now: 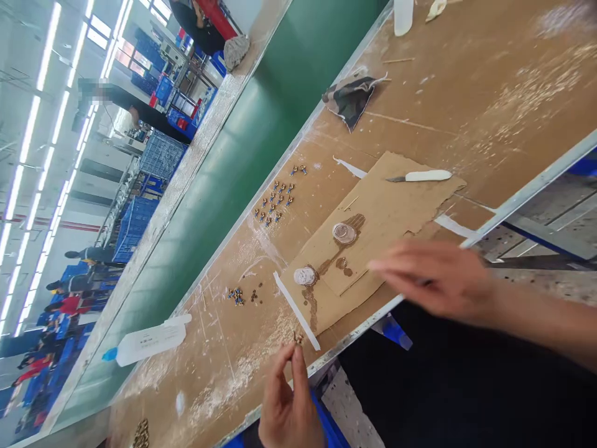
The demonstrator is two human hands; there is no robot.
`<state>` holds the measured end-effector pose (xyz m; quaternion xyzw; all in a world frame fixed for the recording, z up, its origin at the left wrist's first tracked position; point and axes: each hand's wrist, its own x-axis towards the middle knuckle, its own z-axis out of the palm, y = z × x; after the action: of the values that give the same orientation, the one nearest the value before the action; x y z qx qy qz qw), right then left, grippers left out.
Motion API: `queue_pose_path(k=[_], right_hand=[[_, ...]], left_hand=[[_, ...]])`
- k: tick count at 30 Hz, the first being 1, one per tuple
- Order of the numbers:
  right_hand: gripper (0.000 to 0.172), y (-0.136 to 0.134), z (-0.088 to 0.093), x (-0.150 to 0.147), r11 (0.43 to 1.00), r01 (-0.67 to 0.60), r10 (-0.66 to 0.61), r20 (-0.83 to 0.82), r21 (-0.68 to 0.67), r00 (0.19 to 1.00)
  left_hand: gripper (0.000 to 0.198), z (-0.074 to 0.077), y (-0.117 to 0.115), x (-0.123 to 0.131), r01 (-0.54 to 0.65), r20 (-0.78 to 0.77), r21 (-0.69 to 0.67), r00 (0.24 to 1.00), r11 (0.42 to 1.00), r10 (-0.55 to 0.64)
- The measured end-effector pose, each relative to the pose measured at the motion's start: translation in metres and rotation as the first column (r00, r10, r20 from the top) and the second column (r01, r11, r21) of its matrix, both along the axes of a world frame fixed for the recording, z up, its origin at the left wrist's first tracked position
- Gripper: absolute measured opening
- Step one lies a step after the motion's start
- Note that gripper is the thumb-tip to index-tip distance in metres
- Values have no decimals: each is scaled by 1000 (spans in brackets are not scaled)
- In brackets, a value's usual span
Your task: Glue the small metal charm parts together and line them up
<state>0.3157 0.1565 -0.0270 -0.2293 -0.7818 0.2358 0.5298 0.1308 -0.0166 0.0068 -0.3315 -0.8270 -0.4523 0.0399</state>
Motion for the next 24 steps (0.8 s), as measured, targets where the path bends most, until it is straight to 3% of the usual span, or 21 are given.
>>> queue_pose_path(k=[1, 3, 6, 9, 17, 24], right_hand=[[19, -9, 3, -7, 976, -178, 174, -44, -122, 984], [12, -27, 6, -21, 854, -412, 395, -117, -318, 911], [13, -43, 7, -34, 692, -544, 506, -218, -475, 834], [14, -48, 6, -36, 615, -585, 549, -246, -529, 799], [14, -48, 6, -32, 602, -607, 608, -196, -518, 770], [17, -44, 7, -30, 674, -632, 640, -127, -383, 758]], left_hand=[[14, -4, -3, 8, 51, -17, 43, 999, 998, -51], [10, -10, -8, 20, 147, -45, 75, 989, 986, -143], [10, -15, -10, 29, 266, -77, 106, 963, 958, -259], [12, -15, -8, 32, 377, -140, 136, 923, 916, -358], [7, -5, -4, 37, 369, -213, 45, 911, 928, -352], [12, 1, -5, 35, 466, -310, 17, 844, 885, -438]])
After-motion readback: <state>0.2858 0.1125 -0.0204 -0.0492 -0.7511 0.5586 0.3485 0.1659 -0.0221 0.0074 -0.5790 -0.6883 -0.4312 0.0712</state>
